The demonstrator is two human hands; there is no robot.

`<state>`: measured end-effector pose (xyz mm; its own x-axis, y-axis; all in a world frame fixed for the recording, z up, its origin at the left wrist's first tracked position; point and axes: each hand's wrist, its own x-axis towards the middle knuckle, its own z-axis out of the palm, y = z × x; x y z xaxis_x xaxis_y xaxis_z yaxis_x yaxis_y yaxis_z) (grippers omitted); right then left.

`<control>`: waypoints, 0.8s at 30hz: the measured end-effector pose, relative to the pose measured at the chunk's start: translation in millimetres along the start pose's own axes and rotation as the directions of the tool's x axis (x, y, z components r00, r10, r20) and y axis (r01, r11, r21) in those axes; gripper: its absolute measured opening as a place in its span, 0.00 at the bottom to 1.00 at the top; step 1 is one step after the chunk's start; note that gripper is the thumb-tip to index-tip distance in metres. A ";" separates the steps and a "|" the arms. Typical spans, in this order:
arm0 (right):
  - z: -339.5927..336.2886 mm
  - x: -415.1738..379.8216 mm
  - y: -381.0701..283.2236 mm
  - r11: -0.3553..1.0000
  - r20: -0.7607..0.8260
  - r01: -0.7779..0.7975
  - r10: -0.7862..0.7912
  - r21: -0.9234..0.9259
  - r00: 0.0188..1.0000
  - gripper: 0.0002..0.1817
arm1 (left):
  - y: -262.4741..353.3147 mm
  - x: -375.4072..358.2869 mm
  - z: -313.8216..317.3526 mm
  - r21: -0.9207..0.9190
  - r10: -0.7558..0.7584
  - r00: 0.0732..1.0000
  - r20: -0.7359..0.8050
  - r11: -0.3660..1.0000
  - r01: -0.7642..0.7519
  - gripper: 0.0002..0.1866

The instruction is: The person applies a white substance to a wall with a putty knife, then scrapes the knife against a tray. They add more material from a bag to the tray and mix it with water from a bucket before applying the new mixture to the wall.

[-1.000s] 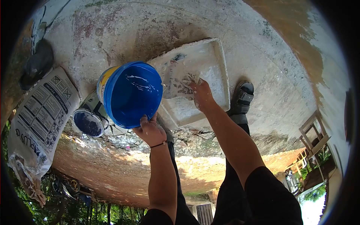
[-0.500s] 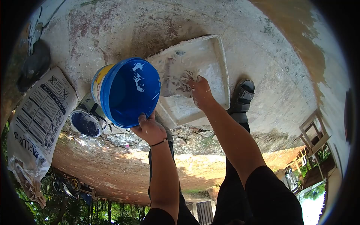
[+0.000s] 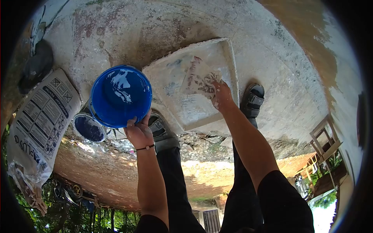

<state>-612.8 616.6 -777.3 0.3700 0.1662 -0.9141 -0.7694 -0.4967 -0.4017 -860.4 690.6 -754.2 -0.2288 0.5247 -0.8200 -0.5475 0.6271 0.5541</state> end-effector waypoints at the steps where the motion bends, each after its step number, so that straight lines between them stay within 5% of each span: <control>1: -1.7 -1.7 -0.4 0.999 -0.008 0.007 -0.007 0.033 1.000 0.16 | 0.6 7.4 -4.1 0.009 -0.026 0.999 0.020 1.000 0.026 0.30; 15: -34.3 -6.8 5.8 0.996 -0.070 -0.016 0.022 0.088 0.997 0.18 | 5.5 62.8 -41.9 -0.049 -0.234 0.939 0.253 0.966 0.254 0.30; 18: -26.7 -13.0 -4.6 0.995 0.043 0.040 -0.044 0.092 0.998 0.17 | 7.9 54.3 -38.4 0.027 -0.277 0.917 0.288 0.959 0.281 0.30; 20: -19.4 -19.2 -12.4 0.976 -0.078 0.086 -0.104 -0.199 0.992 0.17 | 6.8 33.5 -35.1 0.010 -0.320 0.866 0.384 0.939 0.343 0.35; 21: -17.1 -21.3 -15.3 0.975 -0.075 0.091 -0.108 -0.201 0.991 0.17 | -5.7 30.3 -41.5 0.124 -0.340 0.845 0.412 0.940 0.318 0.30; 23: -12.2 -24.3 -21.7 0.688 -0.004 0.229 -0.319 -0.689 0.948 0.17 | -44.9 15.4 -46.6 0.614 -0.355 0.904 0.238 0.776 0.144 0.27; 24: -8.7 -29.1 -26.1 0.679 0.003 0.233 -0.322 -0.696 0.947 0.17 | -69.5 15.5 -59.5 0.604 -0.353 0.905 0.237 0.783 0.147 0.27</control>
<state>-598.9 617.4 -739.7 0.5969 0.3196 -0.7359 -0.0740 -0.8914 -0.4472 -873.7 620.9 -814.0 0.1769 0.3906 -0.9034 0.0238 0.9159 0.4006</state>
